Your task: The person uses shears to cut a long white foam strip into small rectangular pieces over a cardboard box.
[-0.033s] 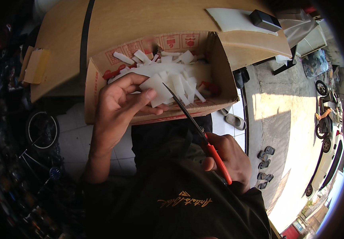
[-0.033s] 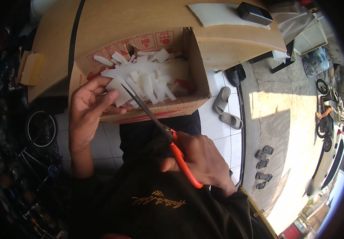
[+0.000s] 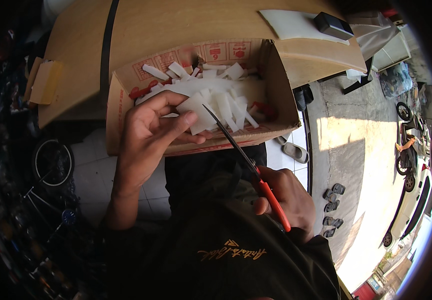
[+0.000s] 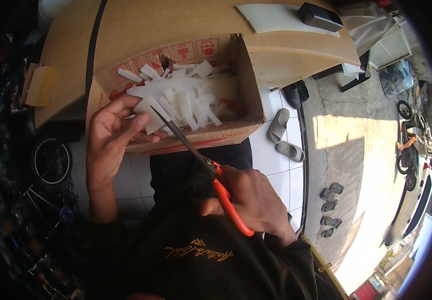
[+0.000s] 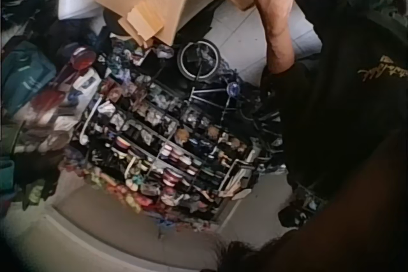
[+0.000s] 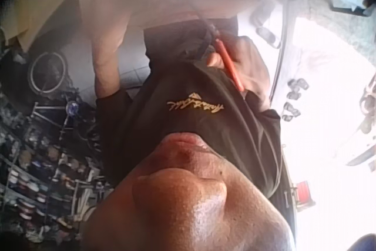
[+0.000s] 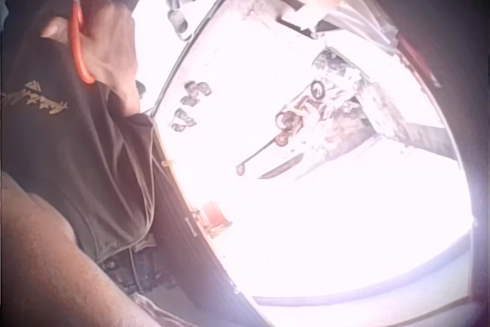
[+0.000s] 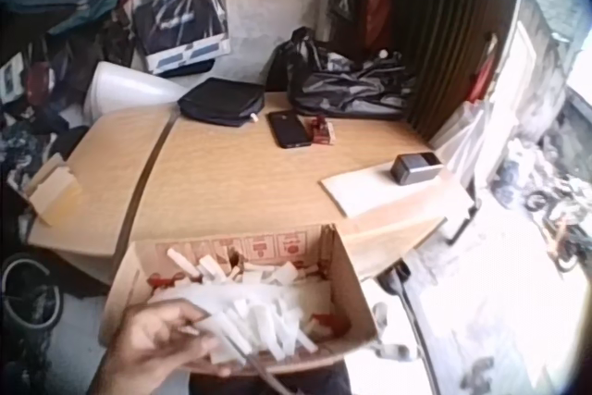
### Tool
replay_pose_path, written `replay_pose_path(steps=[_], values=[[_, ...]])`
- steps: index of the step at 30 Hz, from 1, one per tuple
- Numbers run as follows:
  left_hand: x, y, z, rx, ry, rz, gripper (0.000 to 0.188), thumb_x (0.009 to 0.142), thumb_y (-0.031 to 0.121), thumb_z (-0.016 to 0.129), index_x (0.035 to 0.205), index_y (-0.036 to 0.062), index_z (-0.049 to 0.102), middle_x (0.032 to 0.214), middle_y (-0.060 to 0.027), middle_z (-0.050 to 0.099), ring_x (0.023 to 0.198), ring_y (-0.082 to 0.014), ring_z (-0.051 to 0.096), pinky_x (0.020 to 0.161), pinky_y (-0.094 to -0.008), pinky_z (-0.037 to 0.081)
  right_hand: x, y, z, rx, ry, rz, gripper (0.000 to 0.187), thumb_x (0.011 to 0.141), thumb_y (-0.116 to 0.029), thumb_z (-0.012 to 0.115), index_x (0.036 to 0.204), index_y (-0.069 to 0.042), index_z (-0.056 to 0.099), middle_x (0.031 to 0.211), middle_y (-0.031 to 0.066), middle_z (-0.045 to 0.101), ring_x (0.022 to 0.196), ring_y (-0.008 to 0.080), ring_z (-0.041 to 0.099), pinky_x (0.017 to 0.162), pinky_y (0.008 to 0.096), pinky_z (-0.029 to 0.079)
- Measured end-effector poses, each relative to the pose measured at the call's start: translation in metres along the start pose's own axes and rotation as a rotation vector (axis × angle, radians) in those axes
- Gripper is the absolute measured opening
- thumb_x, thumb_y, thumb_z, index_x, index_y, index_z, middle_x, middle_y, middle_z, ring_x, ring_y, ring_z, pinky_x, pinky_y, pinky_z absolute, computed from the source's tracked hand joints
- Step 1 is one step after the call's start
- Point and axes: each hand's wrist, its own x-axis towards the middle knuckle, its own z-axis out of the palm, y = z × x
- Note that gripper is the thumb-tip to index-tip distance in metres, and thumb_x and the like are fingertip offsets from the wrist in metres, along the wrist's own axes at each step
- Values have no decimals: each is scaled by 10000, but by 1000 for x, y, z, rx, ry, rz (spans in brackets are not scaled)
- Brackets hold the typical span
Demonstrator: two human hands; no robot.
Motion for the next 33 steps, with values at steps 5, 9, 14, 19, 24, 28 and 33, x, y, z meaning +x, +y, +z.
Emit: replay_pose_path(steps=[5,9,14,19,24,28,33], values=[[1,-2,-3,7,-63,-22,158,889,7,614,977,-97,532,952,-150,632,837,-189,682,704,-268,606,7,-3,1,10,-26,-5,780,699,-728,625,888,28,589,626,203,543,661,428,566,595,455,422],[1,2,-2,-1,-53,-42,167,880,16,633,951,-96,530,918,-162,640,795,-185,688,677,-254,606,7,-11,3,19,16,-32,714,714,-662,668,875,30,593,610,201,536,636,422,558,570,444,414],[1,2,-3,4,-42,-67,177,875,19,640,948,-98,529,856,-166,652,732,-189,693,653,-248,605,10,-15,2,31,24,-10,465,766,-420,739,795,28,619,550,182,517,527,365,528,522,394,400],[1,2,-3,37,-15,-85,155,873,19,622,957,-86,544,866,-176,664,731,-235,700,627,-258,593,10,-14,6,116,64,30,316,824,-286,704,776,19,639,529,157,528,460,285,489,501,362,387],[0,4,-2,10,-24,-82,171,895,30,591,999,-95,536,884,-178,664,773,-237,702,681,-257,590,9,-12,7,168,113,35,384,839,-362,688,791,17,645,531,141,533,464,250,491,506,358,390],[0,2,-4,-2,-4,-38,176,897,25,585,1012,-97,530,903,-174,663,798,-229,699,699,-262,592,-1,-10,5,31,204,-68,685,738,-653,648,830,26,622,574,162,538,538,335,540,543,399,410],[0,3,-5,8,-18,-39,166,889,22,614,995,-91,556,893,-157,661,780,-187,681,705,-276,599,0,-6,-1,46,60,-3,907,619,-839,572,890,26,601,605,174,541,628,423,554,587,453,419]])
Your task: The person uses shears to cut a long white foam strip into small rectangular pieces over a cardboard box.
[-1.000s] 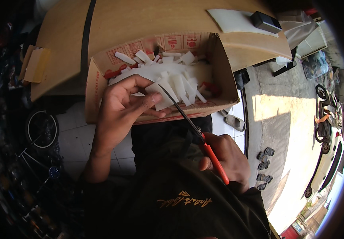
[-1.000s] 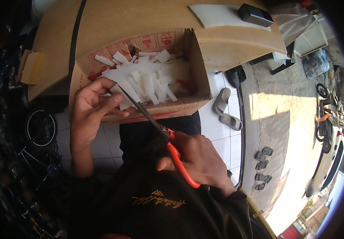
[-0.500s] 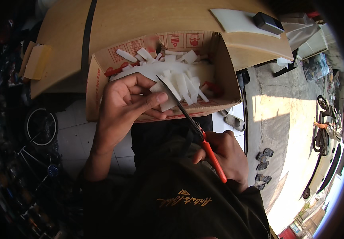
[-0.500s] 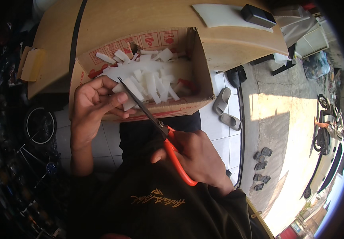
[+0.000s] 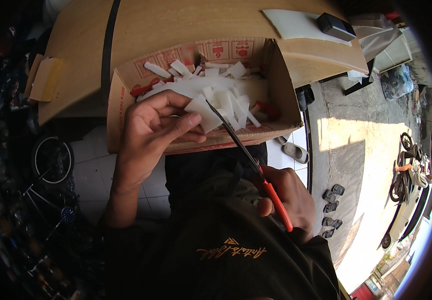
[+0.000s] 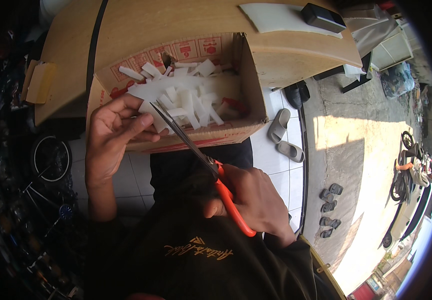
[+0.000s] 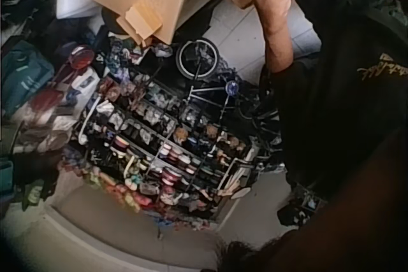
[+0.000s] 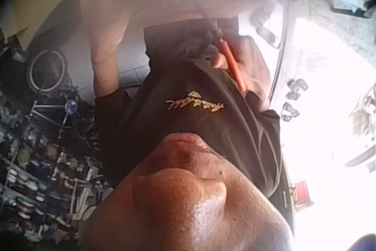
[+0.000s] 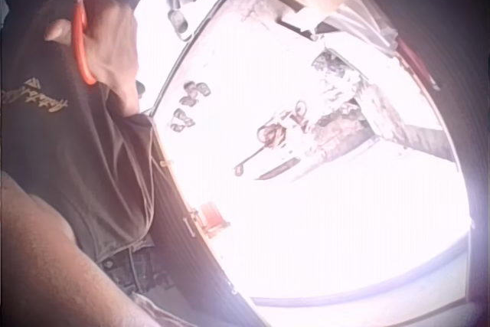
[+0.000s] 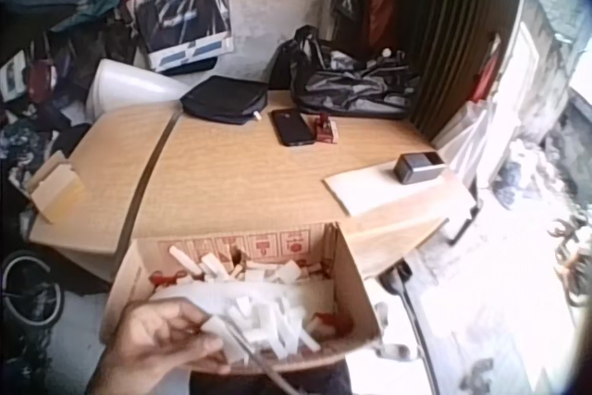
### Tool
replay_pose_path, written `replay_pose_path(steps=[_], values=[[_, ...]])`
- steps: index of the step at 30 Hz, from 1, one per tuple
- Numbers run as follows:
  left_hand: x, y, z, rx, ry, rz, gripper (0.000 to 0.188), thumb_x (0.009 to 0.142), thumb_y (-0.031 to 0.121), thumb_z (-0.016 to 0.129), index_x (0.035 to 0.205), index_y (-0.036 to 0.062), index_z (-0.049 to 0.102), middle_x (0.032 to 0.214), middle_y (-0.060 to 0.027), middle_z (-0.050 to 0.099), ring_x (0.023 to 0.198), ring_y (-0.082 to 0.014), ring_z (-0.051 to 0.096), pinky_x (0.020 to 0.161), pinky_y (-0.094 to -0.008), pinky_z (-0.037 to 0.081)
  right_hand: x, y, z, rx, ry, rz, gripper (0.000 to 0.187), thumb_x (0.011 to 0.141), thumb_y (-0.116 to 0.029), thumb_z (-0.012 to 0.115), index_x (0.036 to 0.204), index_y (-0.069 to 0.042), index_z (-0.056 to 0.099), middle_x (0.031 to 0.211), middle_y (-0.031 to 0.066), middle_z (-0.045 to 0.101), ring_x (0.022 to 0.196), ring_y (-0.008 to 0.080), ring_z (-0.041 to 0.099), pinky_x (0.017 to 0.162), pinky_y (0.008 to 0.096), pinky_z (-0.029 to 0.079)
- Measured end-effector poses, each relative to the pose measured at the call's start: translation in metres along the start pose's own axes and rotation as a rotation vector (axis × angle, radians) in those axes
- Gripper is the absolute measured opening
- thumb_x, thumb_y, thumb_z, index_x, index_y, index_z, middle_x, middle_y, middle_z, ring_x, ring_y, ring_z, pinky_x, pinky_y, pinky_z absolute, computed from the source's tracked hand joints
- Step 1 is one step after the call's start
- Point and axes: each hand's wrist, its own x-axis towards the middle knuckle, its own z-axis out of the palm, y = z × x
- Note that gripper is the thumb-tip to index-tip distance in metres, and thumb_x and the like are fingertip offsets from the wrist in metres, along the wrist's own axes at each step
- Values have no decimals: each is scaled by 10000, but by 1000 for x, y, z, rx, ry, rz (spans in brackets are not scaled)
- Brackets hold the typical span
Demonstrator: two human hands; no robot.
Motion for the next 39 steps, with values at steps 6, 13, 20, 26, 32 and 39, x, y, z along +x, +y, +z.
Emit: replay_pose_path(steps=[6,13,20,26,32,39], values=[[0,-1,1,11,36,25,164,876,15,638,974,-103,580,871,-158,665,749,-176,677,665,-289,606,0,7,1,6,-46,-4,882,620,-823,593,891,17,597,601,172,539,628,414,568,589,445,425],[-2,1,4,23,30,44,154,861,-16,643,960,-115,580,858,-175,667,736,-182,684,660,-282,608,1,9,3,-55,-48,-18,814,631,-767,645,881,6,600,601,171,539,623,411,565,585,441,424],[-1,1,4,9,17,-4,148,852,-15,652,935,-113,578,856,-190,671,724,-192,692,636,-267,610,9,-1,6,-5,-25,-51,664,680,-607,733,861,18,604,564,166,513,580,391,550,548,422,406],[0,1,6,31,49,-7,60,858,-51,605,881,-81,559,818,-192,668,682,-262,702,566,-272,593,9,-9,7,-26,31,-13,470,726,-429,777,802,10,630,518,149,492,495,339,507,504,391,380],[2,2,3,2,36,-35,130,845,-9,658,889,-92,567,809,-195,670,696,-236,703,585,-269,602,10,-9,8,-17,58,8,341,785,-314,749,772,7,637,504,143,488,439,301,449,479,372,364],[2,0,5,12,55,-29,110,863,-20,620,921,-87,555,806,-190,669,691,-252,703,578,-261,593,8,-12,7,-30,117,-25,358,788,-336,745,779,6,639,497,129,477,431,279,426,481,378,358]])
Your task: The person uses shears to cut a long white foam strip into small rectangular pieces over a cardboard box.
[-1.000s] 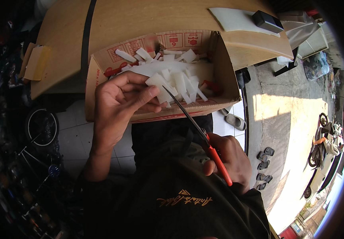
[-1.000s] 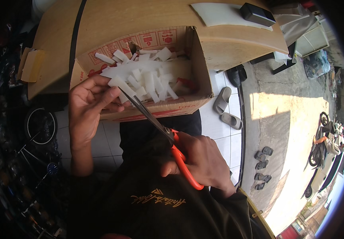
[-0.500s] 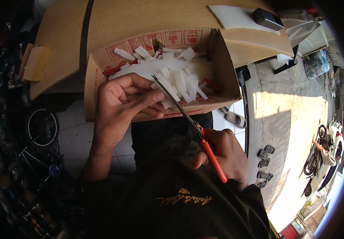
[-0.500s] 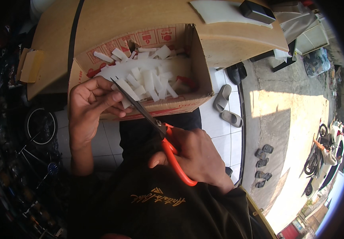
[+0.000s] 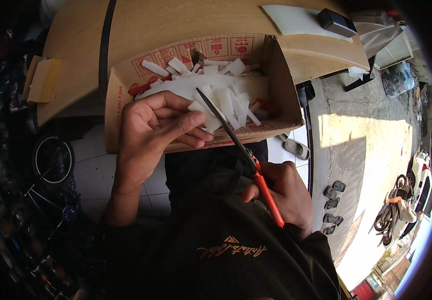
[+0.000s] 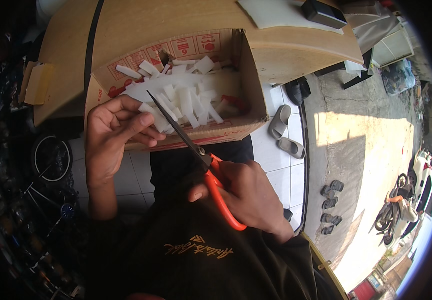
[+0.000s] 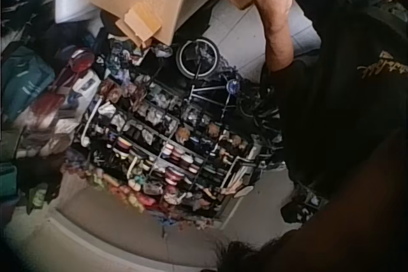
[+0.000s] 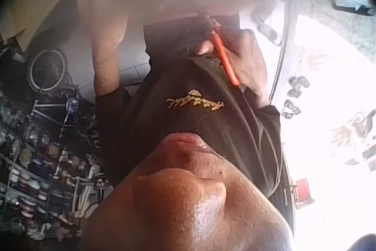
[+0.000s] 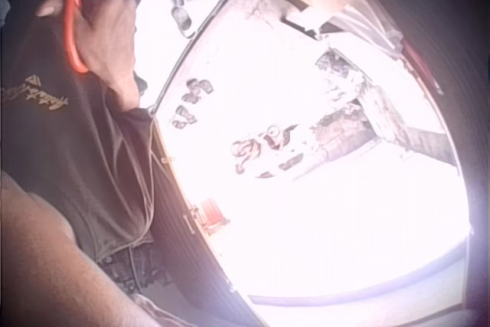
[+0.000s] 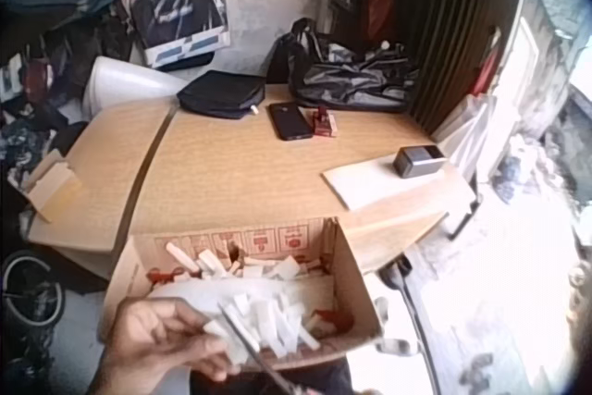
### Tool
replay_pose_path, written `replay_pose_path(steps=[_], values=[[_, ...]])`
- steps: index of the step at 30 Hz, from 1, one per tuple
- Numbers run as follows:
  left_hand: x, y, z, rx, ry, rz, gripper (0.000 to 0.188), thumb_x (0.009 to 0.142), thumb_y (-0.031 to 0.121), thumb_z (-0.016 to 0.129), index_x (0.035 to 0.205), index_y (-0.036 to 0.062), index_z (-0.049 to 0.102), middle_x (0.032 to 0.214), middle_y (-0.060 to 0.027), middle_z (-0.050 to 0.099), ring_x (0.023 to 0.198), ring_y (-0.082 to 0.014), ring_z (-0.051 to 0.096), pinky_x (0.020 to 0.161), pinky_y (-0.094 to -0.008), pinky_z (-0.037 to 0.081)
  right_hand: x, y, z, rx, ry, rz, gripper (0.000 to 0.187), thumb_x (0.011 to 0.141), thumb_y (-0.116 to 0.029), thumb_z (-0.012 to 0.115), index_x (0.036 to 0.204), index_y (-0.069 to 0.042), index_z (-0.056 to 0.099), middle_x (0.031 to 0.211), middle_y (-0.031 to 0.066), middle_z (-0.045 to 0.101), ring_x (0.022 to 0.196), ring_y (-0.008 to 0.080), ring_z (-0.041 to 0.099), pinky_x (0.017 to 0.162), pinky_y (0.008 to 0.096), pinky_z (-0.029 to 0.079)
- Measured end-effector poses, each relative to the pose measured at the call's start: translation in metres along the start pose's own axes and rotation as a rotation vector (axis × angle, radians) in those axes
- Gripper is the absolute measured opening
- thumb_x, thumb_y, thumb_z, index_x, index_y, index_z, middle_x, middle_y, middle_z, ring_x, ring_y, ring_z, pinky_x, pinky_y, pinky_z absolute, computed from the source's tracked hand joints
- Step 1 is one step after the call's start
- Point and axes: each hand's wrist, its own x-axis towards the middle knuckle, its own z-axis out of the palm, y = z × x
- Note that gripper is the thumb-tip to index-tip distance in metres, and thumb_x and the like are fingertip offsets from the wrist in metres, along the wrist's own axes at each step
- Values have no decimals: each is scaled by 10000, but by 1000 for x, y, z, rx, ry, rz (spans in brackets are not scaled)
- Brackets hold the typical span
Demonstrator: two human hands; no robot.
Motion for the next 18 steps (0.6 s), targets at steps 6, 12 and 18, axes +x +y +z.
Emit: replay_pose_path(steps=[6,12,18], values=[[0,2,1,0,-6,7,167,849,-10,652,953,-101,557,842,-188,668,723,-223,698,636,-267,599,2,1,-1,70,-66,34,338,798,-317,737,775,6,643,487,109,459,429,236,372,472,363,343],[0,1,0,-29,-29,26,216,828,-1,687,971,-101,560,880,-183,664,745,-190,687,701,-269,589,0,5,3,104,-29,13,316,810,-285,729,756,12,637,488,110,466,424,227,388,466,349,341],[-1,-1,-2,-23,-40,31,233,824,-1,693,987,-97,557,889,-183,663,760,-192,687,708,-272,588,1,4,-1,18,-103,60,381,808,-364,730,764,3,635,510,111,491,448,250,451,483,354,364]])
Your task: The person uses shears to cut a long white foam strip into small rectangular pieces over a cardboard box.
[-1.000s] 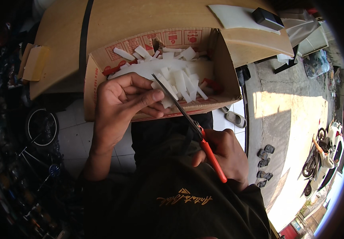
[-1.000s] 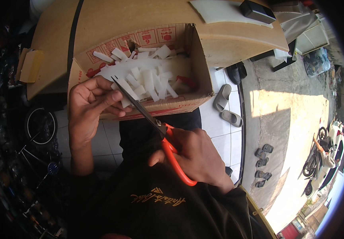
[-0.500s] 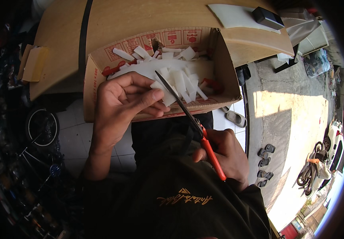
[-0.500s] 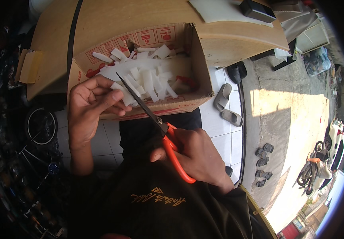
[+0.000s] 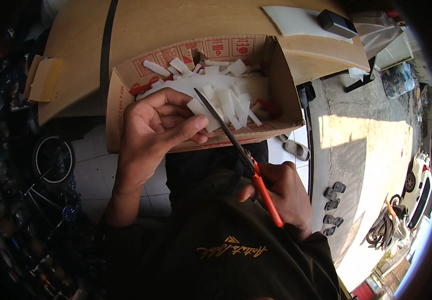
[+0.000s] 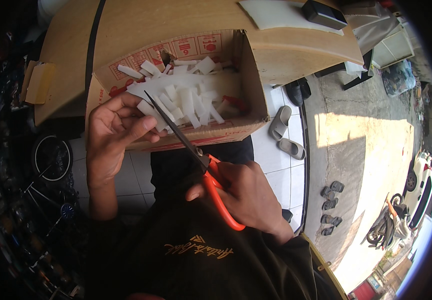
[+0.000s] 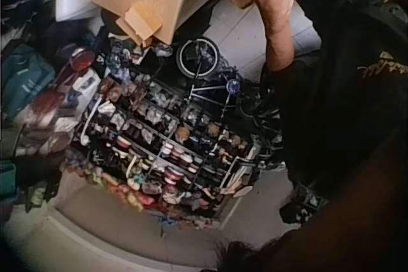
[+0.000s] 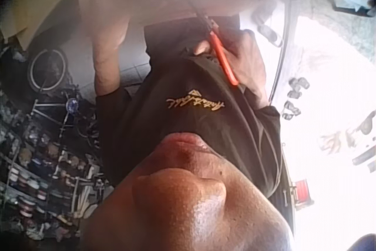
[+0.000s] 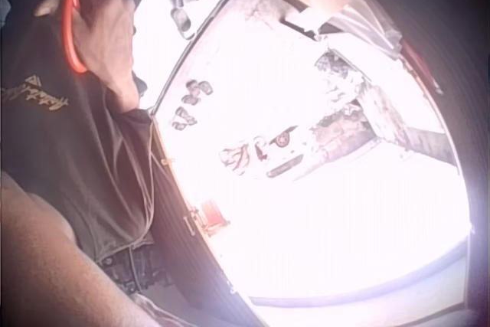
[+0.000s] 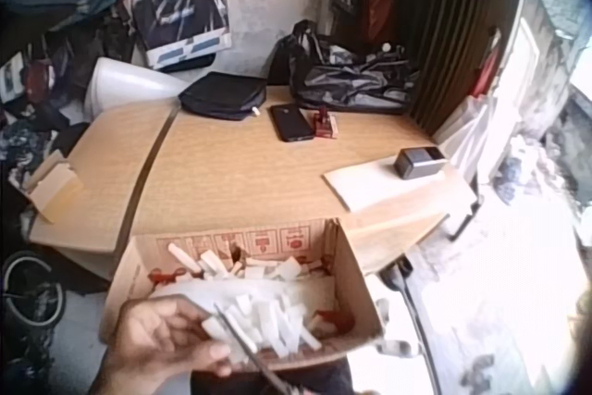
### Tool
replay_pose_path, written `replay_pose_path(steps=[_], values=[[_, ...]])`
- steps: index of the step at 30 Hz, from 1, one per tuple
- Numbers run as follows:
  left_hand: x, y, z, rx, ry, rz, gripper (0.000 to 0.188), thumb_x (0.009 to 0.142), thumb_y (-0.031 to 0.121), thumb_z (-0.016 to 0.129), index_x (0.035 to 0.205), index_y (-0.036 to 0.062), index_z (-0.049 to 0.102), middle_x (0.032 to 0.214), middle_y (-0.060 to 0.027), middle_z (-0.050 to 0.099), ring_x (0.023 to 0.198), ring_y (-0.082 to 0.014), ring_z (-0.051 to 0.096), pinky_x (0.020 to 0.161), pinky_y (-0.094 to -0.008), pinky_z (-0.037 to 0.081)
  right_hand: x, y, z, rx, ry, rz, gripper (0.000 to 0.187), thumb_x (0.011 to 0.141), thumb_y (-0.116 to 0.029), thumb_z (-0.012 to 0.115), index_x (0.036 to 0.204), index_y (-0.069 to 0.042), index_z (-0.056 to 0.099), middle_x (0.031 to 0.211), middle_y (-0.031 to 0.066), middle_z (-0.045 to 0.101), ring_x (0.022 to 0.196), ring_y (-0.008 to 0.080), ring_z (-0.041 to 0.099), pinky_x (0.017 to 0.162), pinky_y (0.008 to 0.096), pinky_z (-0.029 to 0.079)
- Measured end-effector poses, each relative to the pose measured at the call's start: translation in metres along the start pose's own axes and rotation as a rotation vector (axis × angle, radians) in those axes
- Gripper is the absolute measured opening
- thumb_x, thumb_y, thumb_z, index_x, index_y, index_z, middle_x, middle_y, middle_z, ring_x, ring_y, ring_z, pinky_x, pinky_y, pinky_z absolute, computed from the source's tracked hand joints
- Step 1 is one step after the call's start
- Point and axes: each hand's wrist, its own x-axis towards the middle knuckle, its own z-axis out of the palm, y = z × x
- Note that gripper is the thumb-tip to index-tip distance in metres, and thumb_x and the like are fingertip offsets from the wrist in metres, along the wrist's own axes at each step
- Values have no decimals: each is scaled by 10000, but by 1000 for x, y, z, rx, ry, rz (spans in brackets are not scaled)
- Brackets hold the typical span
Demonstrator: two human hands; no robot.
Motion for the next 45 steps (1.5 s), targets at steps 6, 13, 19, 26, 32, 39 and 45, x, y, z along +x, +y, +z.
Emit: replay_pose_path(steps=[6,13,19,26,32,39,45], values=[[0,2,2,-14,15,20,231,827,0,688,990,-96,557,888,-181,664,770,-199,690,700,-275,593,-1,9,1,77,-74,-89,823,689,-785,576,885,14,597,649,182,557,647,384,577,608,432,433],[1,-3,-1,-18,63,93,223,841,2,674,1000,-94,550,887,-176,666,773,-202,690,693,-286,598,-2,10,0,39,-83,-42,878,655,-826,558,873,23,582,643,192,555,682,422,582,625,452,439],[1,-3,1,-28,80,124,205,845,-8,665,994,-92,553,882,-177,669,781,-213,693,682,-289,599,-4,16,1,-6,-72,-44,857,637,-809,596,857,19,578,626,189,549,662,426,575,608,450,435],[-1,0,4,-15,50,48,176,830,-32,669,963,-88,568,860,-183,674,760,-226,701,648,-273,601,2,13,-1,20,-100,-87,765,662,-720,666,880,11,597,621,181,545,642,408,574,582,440,423],[0,-1,4,-12,60,20,171,818,-43,679,940,-87,569,849,-197,678,741,-234,705,625,-265,603,4,11,0,46,-98,-96,672,690,-631,712,863,9,608,596,171,535,608,393,568,557,428,415],[2,0,4,-1,48,-2,160,812,-45,685,912,-89,567,834,-205,678,713,-236,705,594,-262,601,3,7,1,38,-32,-115,543,709,-494,773,808,17,618,528,143,507,508,344,532,500,390,387],[2,0,2,19,49,-10,145,816,-43,672,890,-68,550,799,-192,672,655,-227,695,543,-255,581,1,-2,0,1,16,-30,339,783,-320,749,771,3,648,496,121,506,436,266,488,475,366,368]])
